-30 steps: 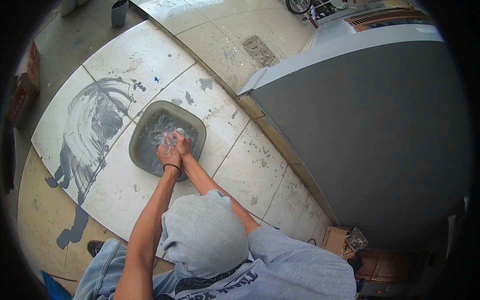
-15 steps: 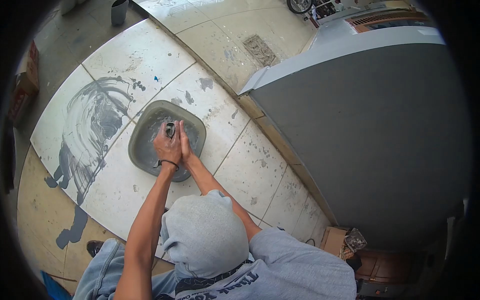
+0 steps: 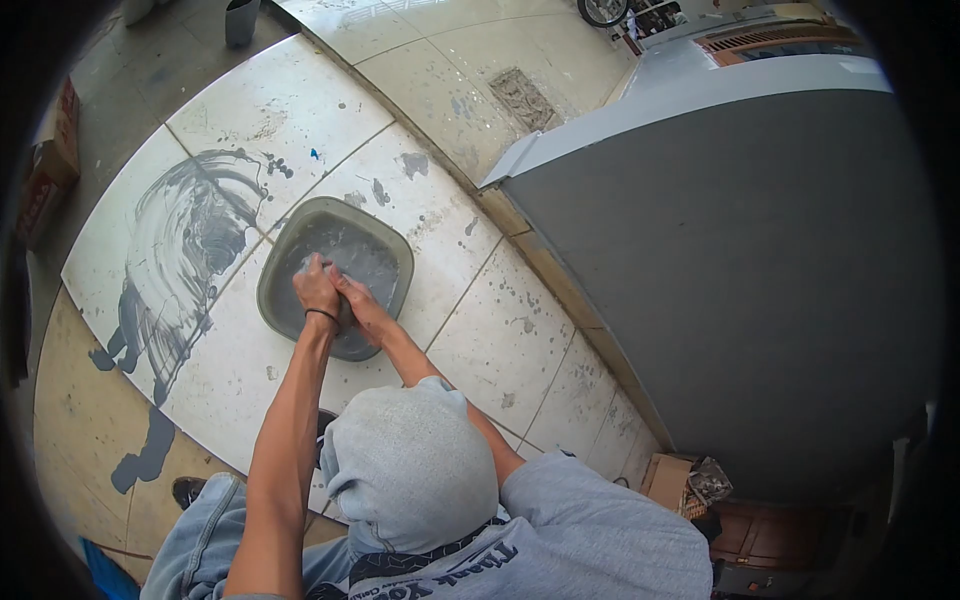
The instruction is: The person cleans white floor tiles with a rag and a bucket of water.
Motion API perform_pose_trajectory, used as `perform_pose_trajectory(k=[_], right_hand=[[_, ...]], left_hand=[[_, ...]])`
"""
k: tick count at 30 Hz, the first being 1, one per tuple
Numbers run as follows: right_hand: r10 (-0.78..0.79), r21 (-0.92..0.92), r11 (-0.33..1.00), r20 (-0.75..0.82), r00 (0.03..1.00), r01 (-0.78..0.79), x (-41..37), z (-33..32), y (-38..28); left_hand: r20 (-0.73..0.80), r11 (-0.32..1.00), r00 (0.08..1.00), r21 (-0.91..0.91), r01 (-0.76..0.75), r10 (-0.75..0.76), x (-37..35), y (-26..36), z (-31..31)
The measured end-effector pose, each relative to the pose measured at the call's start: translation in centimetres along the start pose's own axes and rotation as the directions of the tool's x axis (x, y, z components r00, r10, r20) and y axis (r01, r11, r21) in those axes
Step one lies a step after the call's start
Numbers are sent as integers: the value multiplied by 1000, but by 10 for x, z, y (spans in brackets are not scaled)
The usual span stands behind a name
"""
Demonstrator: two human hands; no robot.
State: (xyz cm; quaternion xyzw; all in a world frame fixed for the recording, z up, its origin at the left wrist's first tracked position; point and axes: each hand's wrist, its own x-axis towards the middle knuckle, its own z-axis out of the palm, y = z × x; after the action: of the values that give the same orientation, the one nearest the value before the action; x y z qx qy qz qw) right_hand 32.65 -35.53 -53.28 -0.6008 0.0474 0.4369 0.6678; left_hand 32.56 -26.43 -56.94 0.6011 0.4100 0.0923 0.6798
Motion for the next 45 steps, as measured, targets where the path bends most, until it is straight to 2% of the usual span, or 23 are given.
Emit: perform_pose_trajectory(k=[2, 5, 7, 8, 9, 10, 11, 12, 13, 14, 15, 17, 19, 21, 23, 25, 29, 31, 35, 37, 38, 40, 45], right_hand=[[11, 43, 999, 49, 999, -13, -2, -5, 2], [-17, 41, 999, 92, 996, 13, 0, -11, 8], [-57, -3, 998, 84, 995, 58, -1, -17, 6], [39, -64, 997, 79, 996, -34, -2, -25, -1], [138, -122, 984, 69, 988, -129, -2, -31, -7], [140, -119, 984, 68, 988, -131, -3, -30, -15], [136, -228, 964, -22, 990, -137, -5, -29, -23], [122, -333, 931, -113, 986, -153, -7, -31, -29], [121, -331, 931, -118, 986, -154, -9, -38, -35], [252, -162, 954, -27, 967, -253, -10, -44, -42], [362, 1, 932, 89, 928, -363, -10, -48, -47], [418, 127, 886, 194, 888, -445, -5, -61, -47], [491, 84, 813, 433, 756, -576, -2, -74, -46], [546, 24, 772, 485, 683, -635, 3, -75, -42], [599, -43, 726, 528, 602, -686, 7, -72, -43], [598, -325, 795, 284, 749, -512, 5, -59, -57], [466, -441, 838, 273, 842, -321, 13, -49, -58], [375, -665, 731, 201, 905, -155, 14, -36, -69], [402, -683, 709, 191, 895, -173, 25, -40, -57], [211, -733, 679, 243, 947, 37, 21, -32, -61], [213, -733, 679, 240, 947, 33, 24, -34, -58], [75, -880, 423, 271, 960, 215, 36, -44, -49], [-21, -966, 131, 221, 975, 222, 42, -46, -48]], left_hand=[[-7, 982, 993, -147, 115, -117, 3, -4, -1], [-22, 999, 999, 14, -30, 31, 14, -26, 2], [188, 807, 915, -431, 404, -358, 21, -25, 4], [188, 808, 916, -431, 402, -355, 22, -25, 4], [367, 812, 895, -422, 403, -254, 16, -10, -2], [532, 816, 834, -412, 405, -146, 12, -4, -5], [534, 816, 832, -409, 409, -150, 18, -5, -12], [529, 977, 821, -120, -179, 215, 31, -13, -23], [630, 677, 598, 151, -720, 495, 37, -14, -28], [495, 887, 797, 104, -450, 346, 12, 30, -37], [496, 887, 796, 102, -451, 348, 3, 44, -43], [522, 504, 554, 252, -826, 649, -11, 59, -54], [647, 401, 496, 303, -864, 579, -24, 66, -55], [794, 98, 230, 212, -972, 563, -27, 52, -45], [792, 96, 233, 217, -971, 565, -27, 43, -43], [771, 197, 321, 254, -947, 550, -18, 31, -38], [814, 145, 358, 329, -933, 458, -14, 31, -39], [826, 115, 464, 452, -885, 320, -11, 38, -34], [831, 85, 482, 479, -874, 278, 0, 44, -31], [825, 105, 515, 505, -857, 235, 3, 47, -30], [825, 108, 514, 503, -857, 234, 5, 49, -29], [810, 122, 562, 549, -827, 165, 8, 51, -25], [803, 146, 596, 588, -796, 18, 10, 65, -23]])
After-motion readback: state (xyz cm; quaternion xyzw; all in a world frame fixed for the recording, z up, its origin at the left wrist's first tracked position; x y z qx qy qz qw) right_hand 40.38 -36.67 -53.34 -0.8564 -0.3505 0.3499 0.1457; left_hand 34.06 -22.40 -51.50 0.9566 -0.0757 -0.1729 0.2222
